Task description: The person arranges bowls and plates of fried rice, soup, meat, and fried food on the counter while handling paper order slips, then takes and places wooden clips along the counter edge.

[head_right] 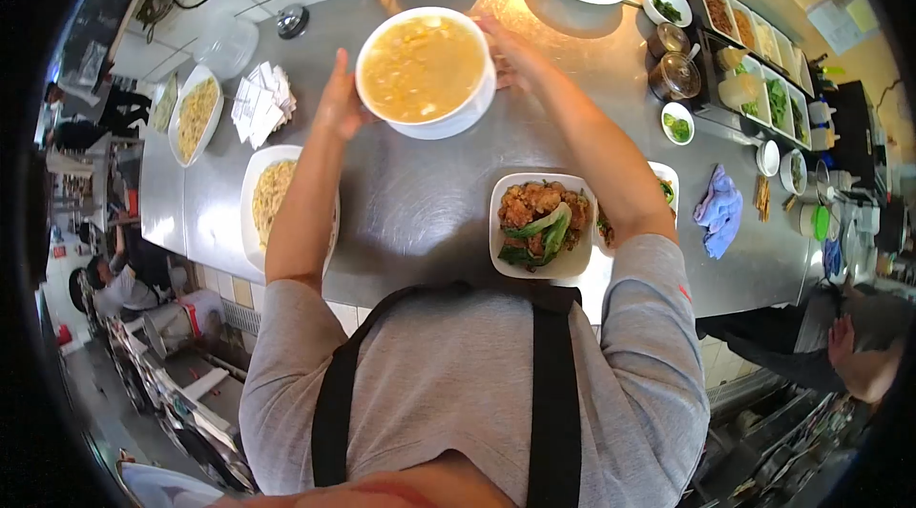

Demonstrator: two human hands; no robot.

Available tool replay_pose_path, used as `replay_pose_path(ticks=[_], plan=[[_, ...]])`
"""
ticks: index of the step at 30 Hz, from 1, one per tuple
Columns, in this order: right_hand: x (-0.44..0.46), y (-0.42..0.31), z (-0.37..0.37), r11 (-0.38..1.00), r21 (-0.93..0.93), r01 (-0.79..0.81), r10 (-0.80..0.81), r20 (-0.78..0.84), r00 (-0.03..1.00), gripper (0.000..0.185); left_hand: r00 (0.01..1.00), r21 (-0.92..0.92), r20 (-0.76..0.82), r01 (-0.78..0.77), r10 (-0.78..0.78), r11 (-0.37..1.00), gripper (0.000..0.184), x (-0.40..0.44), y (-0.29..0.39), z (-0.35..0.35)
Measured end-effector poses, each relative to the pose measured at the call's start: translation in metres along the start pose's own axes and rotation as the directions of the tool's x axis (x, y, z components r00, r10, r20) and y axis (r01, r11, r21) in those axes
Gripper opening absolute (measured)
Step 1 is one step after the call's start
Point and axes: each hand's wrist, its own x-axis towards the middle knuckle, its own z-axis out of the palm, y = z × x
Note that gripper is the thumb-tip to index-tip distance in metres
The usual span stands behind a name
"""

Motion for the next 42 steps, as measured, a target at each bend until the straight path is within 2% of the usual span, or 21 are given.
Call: replay_pose_path(ticks=[7, 12, 15, 17, 18, 19, 21, 22, 23, 24, 25, 26, 27, 28, 29, 32, 35, 39, 42], plan=[[-0.032, 0.017, -0.037, 0.998, 0.000, -0.065, 0.065, -0.022, 0.998, 0.076, 0.999, -0.010, -0.033, -0.023, 0.022, 1.000, 0.070, -0.031, -0.032, 0.048], [-0.049, 0.027, -0.058, 0.998, -0.018, -0.055, 0.055, 0.010, 0.998, 0.080, 0.985, -0.266, 0.130, -0.074, 0.112, 0.961, 0.058, -0.032, -0.056, 0.064], [-0.052, 0.034, -0.065, 0.998, -0.001, -0.060, 0.060, 0.001, 0.998, 0.079, 0.999, -0.127, -0.006, -0.042, 0.042, 0.991, 0.058, -0.072, -0.039, 0.074], [-0.060, 0.031, -0.062, 0.996, 0.024, -0.084, 0.083, 0.012, 0.996, 0.077, 0.951, 0.120, -0.134, -0.262, 0.277, 0.958, 0.061, -0.083, -0.043, 0.055], [-0.065, 0.031, -0.058, 0.996, 0.023, -0.082, 0.082, -0.004, 0.997, 0.076, 0.905, 0.255, -0.167, -0.345, 0.392, 0.903, 0.064, -0.089, -0.044, 0.046], [-0.069, 0.030, -0.055, 0.997, 0.024, -0.080, 0.080, -0.025, 0.996, 0.075, 0.822, 0.427, -0.230, -0.395, 0.520, 0.813, 0.058, -0.103, -0.043, 0.031], [-0.071, 0.030, -0.054, 0.997, 0.020, -0.076, 0.077, -0.028, 0.997, 0.074, 0.605, 0.738, -0.249, -0.387, 0.756, 0.553, 0.051, -0.153, -0.031, -0.018], [-0.070, 0.032, -0.058, 0.997, 0.015, -0.074, 0.074, -0.010, 0.997, 0.073, 0.535, 0.620, -0.356, -0.479, 0.766, 0.622, 0.051, -0.185, -0.028, -0.034], [-0.069, 0.034, -0.061, 0.998, 0.013, -0.068, 0.068, 0.003, 0.998, 0.072, 0.367, 0.779, -0.437, -0.302, 0.821, 0.549, 0.048, -0.198, -0.036, -0.064], [-0.069, 0.037, -0.063, 0.998, 0.011, -0.068, 0.067, 0.013, 0.998, 0.071, 0.199, 0.867, -0.440, -0.158, 0.876, 0.472, 0.048, -0.206, -0.055, -0.100], [-0.066, 0.038, -0.065, 0.998, 0.011, -0.063, 0.062, 0.016, 0.998, 0.070, 0.100, 0.905, -0.421, -0.025, 0.902, 0.425, 0.051, -0.213, -0.081, -0.139], [-0.064, 0.039, -0.068, 0.998, 0.014, -0.055, 0.055, 0.014, 0.998, 0.070, 0.074, 0.841, -0.538, -0.014, 0.839, 0.541, 0.052, -0.224, -0.099, -0.159], [-0.062, 0.039, -0.068, 0.999, 0.005, -0.045, 0.045, 0.002, 0.999, 0.066, 0.167, 0.630, -0.747, -0.129, 0.643, 0.766, 0.057, -0.237, -0.110, -0.160], [-0.060, 0.040, -0.069, 0.999, 0.001, -0.049, 0.049, -0.008, 0.999, 0.066, 0.351, 0.376, -0.808, -0.313, 0.474, 0.872, 0.060, -0.243, -0.119, -0.163], [-0.059, 0.042, -0.070, 0.998, -0.004, -0.057, 0.057, -0.017, 0.998, 0.065, 0.555, 0.062, -0.775, -0.407, 0.301, 0.911, 0.063, -0.245, -0.129, -0.166], [-0.064, 0.039, -0.065, 0.996, -0.038, -0.078, 0.077, -0.044, 0.996, 0.064, 0.650, 0.186, -0.647, -0.373, 0.399, 0.909, 0.069, -0.230, -0.162, -0.179], [-0.070, 0.037, -0.059, 0.994, -0.052, -0.094, 0.091, -0.058, 0.994, 0.063, 0.643, 0.129, -0.652, -0.429, 0.402, 0.894, 0.074, -0.225, -0.137, -0.144], [-0.077, 0.037, -0.059, 0.995, -0.018, -0.096, 0.096, -0.044, 0.994, 0.059, 0.717, 0.139, -0.591, -0.362, 0.371, 0.922, 0.078, -0.201, -0.110, -0.119], [-0.079, 0.038, -0.067, 0.997, 0.019, -0.071, 0.072, -0.037, 0.997, 0.052, 0.726, 0.125, -0.569, -0.387, 0.385, 0.914, 0.079, -0.174, -0.098, -0.100]])
